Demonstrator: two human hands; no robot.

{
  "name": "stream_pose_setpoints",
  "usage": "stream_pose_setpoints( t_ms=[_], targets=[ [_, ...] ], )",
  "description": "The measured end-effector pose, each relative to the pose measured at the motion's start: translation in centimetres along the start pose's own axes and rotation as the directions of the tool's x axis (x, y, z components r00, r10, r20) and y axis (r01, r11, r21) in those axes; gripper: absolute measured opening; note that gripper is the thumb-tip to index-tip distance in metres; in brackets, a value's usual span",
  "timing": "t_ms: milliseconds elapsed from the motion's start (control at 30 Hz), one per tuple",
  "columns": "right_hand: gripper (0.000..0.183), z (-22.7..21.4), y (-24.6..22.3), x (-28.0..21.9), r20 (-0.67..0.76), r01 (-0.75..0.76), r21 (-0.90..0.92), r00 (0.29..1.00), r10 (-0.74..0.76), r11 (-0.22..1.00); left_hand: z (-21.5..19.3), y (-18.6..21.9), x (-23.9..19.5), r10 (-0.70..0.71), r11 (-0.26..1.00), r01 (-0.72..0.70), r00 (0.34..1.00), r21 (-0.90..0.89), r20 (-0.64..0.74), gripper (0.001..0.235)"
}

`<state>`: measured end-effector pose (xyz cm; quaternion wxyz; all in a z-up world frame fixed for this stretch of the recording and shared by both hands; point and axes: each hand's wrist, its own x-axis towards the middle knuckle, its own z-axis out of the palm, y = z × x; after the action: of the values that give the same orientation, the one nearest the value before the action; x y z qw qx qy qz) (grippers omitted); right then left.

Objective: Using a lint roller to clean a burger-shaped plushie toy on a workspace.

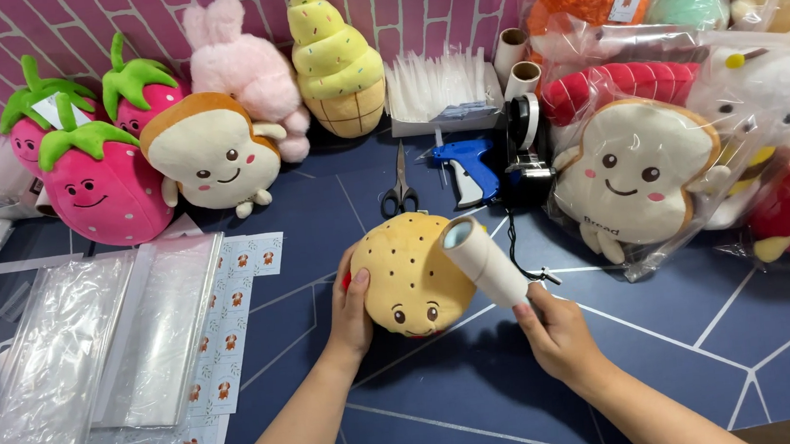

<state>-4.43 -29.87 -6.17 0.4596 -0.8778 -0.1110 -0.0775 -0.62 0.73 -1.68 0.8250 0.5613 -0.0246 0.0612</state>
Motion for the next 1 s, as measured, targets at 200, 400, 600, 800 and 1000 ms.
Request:
stream_pose_setpoints(
  t_ms=[200, 400, 600, 800, 1000],
  targets=[
    [0.029, 0.5, -4.4, -0.5, 0.244, 0.504, -0.252, 0.859, -0.449, 0.826, 0.4, 0.0, 0.2, -0.118, 0.993, 0.116, 0.99, -0.03, -0.078, 0.059],
    [0.044, -0.9, -4.3, 0.5, 0.074, 0.663, 0.058, 0.743, -0.666, 0.746, -0.2, -0.7, 0.0, 0.081, 0.984, -0.082, 0.997, 0.157, 0.008, 0.059],
    [0.028, -2.1, -0.4, 0.1, -0.126, 0.096, -0.169, 0.985, -0.118, 0.981, 0.3, 1.9, -0.8, 0.353, 0.855, -0.336, 0.935, 0.396, 0.032, 0.053],
    [0.032, -3.0, -2.9, -1.0, 0.092, 0.258, -0.314, 0.966, -0.242, 0.914, 0.1, 1.8, -0.9, 0.366, 0.842, -0.339, 0.93, 0.42, 0.017, 0.05],
    [0.026, -2.8, -5.2, -3.3, 0.256, 0.483, -0.275, 0.87, -0.421, 0.831, 1.2, 3.0, -1.0, 0.107, 0.981, -0.099, 0.994, 0.166, -0.037, 0.07]
  ],
)
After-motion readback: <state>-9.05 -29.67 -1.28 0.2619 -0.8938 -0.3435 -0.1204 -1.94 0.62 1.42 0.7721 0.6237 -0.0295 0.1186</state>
